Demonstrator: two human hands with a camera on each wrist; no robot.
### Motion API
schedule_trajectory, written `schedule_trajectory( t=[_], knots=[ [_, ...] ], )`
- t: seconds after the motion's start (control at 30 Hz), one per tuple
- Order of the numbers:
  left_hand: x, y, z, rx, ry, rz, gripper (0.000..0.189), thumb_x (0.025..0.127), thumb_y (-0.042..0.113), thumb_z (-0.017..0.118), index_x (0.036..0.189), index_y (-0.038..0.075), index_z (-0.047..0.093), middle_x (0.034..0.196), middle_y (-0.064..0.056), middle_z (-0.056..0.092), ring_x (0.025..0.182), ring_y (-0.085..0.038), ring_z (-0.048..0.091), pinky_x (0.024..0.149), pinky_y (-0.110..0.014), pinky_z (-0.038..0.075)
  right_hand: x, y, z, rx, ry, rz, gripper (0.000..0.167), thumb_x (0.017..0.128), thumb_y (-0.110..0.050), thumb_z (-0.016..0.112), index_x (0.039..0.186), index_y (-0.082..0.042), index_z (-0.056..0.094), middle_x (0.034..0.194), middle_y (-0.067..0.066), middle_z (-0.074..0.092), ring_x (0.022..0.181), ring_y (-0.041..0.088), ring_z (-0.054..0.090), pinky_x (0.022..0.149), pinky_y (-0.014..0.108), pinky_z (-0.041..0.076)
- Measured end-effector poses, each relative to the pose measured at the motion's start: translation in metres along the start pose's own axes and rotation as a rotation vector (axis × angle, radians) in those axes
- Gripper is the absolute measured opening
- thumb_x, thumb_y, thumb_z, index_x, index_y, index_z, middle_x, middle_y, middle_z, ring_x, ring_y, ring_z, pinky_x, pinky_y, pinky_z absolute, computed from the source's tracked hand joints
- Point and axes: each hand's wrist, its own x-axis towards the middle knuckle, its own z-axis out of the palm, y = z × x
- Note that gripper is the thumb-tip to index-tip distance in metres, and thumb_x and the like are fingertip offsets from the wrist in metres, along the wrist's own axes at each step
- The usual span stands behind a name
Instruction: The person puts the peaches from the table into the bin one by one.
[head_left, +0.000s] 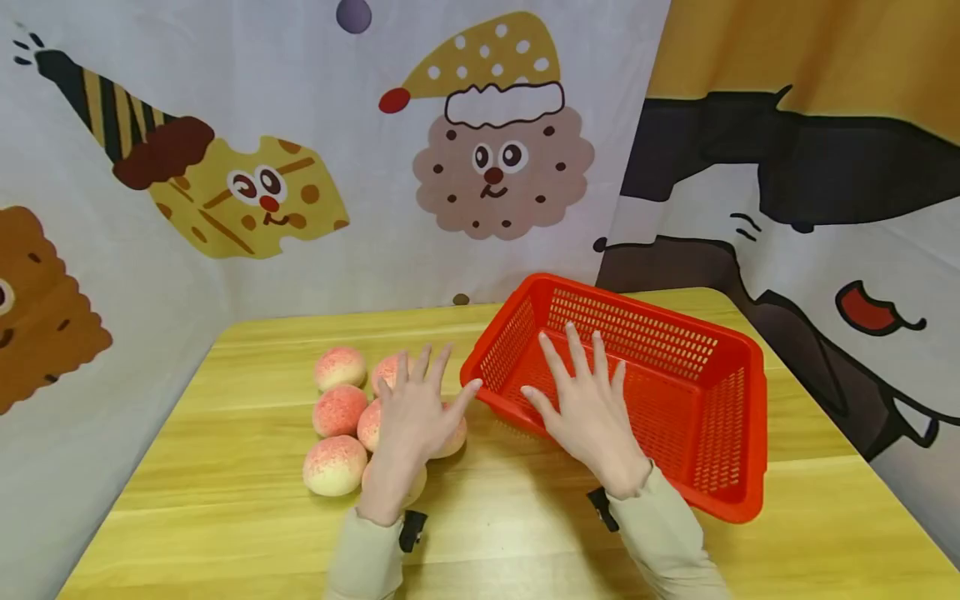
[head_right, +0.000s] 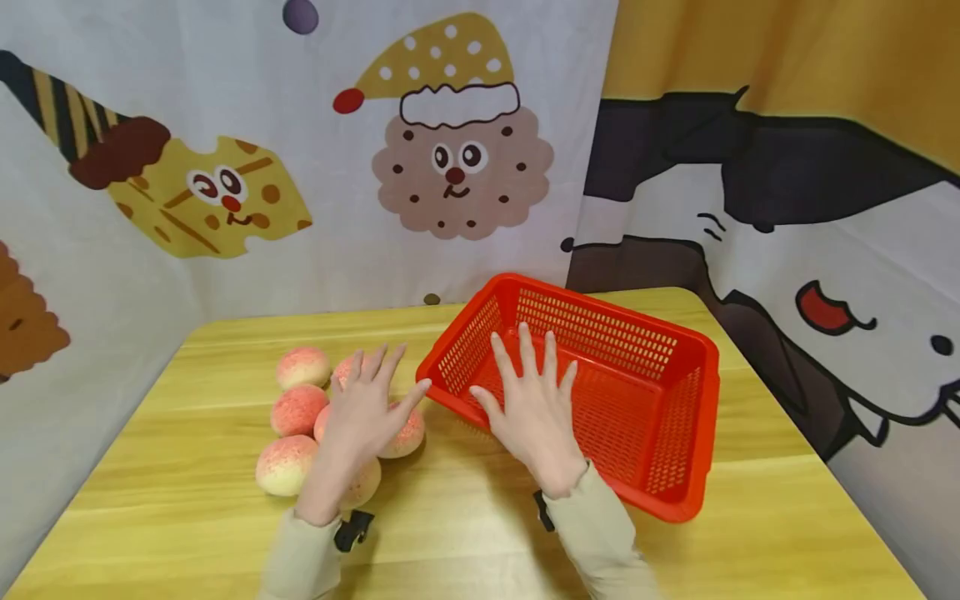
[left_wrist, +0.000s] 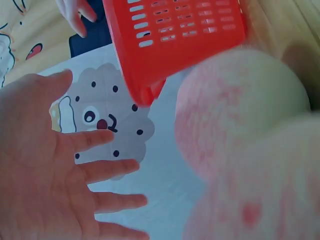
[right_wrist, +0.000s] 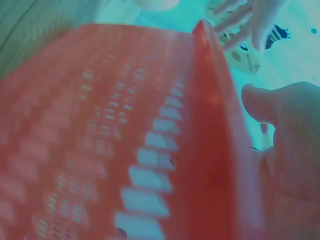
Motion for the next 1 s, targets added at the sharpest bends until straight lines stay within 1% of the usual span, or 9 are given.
schedule_trajectory(
  t=[0.13,0.27,0.4,0.5,0.57,0.63,0.73,0.87,1.0],
  knots=[
    [-0.009,-0.012,-0.007,-0.030,0.059,0.032,0.063,0.095,0.052,0.046,0.143,0.012,0.043,0.142,-0.018,0.048,0.133,-0.044,0.040,0.102,-0.063,0.036,-0.013,0.014,-0.021,-0.010,0.027,-0.043,0.069,0.095,-0.046,0.051,0.153,-0.024,0.021,0.160,0.014,0.011,0.145,0.046,0.009,0.108,0.071,0.014],
    [-0.022,-0.026,-0.014,-0.011,0.116,0.066,0.050,0.093,0.040,0.057,0.130,0.005,0.056,0.125,-0.018,0.061,0.116,-0.038,0.057,0.084,-0.051,0.053,-0.031,0.034,-0.044,-0.018,0.073,-0.104,0.070,0.094,-0.038,0.056,0.152,-0.019,0.022,0.158,0.016,0.017,0.141,0.047,0.020,0.107,0.067,0.023],
    [-0.032,-0.038,-0.023,-0.006,0.120,0.111,0.041,0.091,0.028,0.064,0.121,0.001,0.061,0.114,-0.019,0.065,0.095,-0.034,0.065,0.067,-0.042,0.055,-0.047,0.057,-0.064,-0.009,0.104,-0.129,0.075,0.091,-0.033,0.062,0.152,-0.016,0.023,0.157,0.017,0.021,0.138,0.045,0.026,0.102,0.065,0.032],
    [-0.034,-0.049,-0.032,-0.012,0.117,0.128,0.039,0.090,0.022,0.064,0.119,-0.003,0.060,0.111,-0.021,0.065,0.087,-0.034,0.066,0.067,-0.042,0.055,-0.052,0.076,-0.075,-0.009,0.092,-0.116,0.077,0.089,-0.031,0.065,0.152,-0.014,0.024,0.155,0.019,0.023,0.133,0.047,0.031,0.093,0.067,0.039],
    [-0.029,-0.060,-0.036,-0.050,0.100,0.141,0.039,0.090,0.021,0.064,0.119,-0.005,0.060,0.110,-0.022,0.066,0.073,-0.028,0.065,0.066,-0.041,0.053,-0.051,0.092,-0.080,-0.015,0.083,-0.114,0.076,0.088,-0.030,0.066,0.151,-0.011,0.026,0.152,0.023,0.025,0.127,0.049,0.036,0.087,0.068,0.041],
    [-0.023,-0.072,-0.039,-0.088,0.083,0.144,0.038,0.090,0.019,0.064,0.118,-0.006,0.060,0.109,-0.023,0.065,0.071,-0.024,0.062,0.069,-0.042,0.052,-0.046,0.111,-0.083,-0.008,0.068,-0.108,0.075,0.089,-0.028,0.066,0.149,-0.006,0.027,0.149,0.026,0.028,0.121,0.051,0.040,0.084,0.068,0.042],
    [-0.012,-0.092,-0.043,-0.157,0.002,0.115,0.039,0.092,0.020,0.061,0.121,-0.005,0.058,0.116,-0.025,0.062,0.078,-0.029,0.063,0.074,-0.045,0.051,-0.035,0.142,-0.083,-0.002,0.036,-0.065,0.073,0.091,-0.028,0.063,0.148,-0.001,0.027,0.146,0.031,0.028,0.118,0.052,0.040,0.084,0.068,0.041],
    [0.004,-0.113,-0.050,-0.228,-0.125,0.047,0.045,0.095,0.026,0.055,0.130,-0.003,0.051,0.130,-0.027,0.054,0.114,-0.044,0.055,0.090,-0.055,0.048,-0.024,0.179,-0.080,-0.023,-0.001,0.069,0.072,0.094,-0.028,0.059,0.147,0.005,0.022,0.143,0.037,0.024,0.117,0.055,0.035,0.082,0.071,0.038],
    [0.023,-0.128,-0.056,-0.214,-0.179,0.008,0.050,0.096,0.026,0.052,0.134,-0.006,0.045,0.135,-0.033,0.046,0.122,-0.052,0.045,0.094,-0.062,0.042,-0.017,0.205,-0.072,-0.046,0.000,0.205,0.076,0.093,-0.023,0.058,0.144,0.015,0.017,0.133,0.045,0.025,0.106,0.058,0.037,0.078,0.071,0.040]
  ],
)
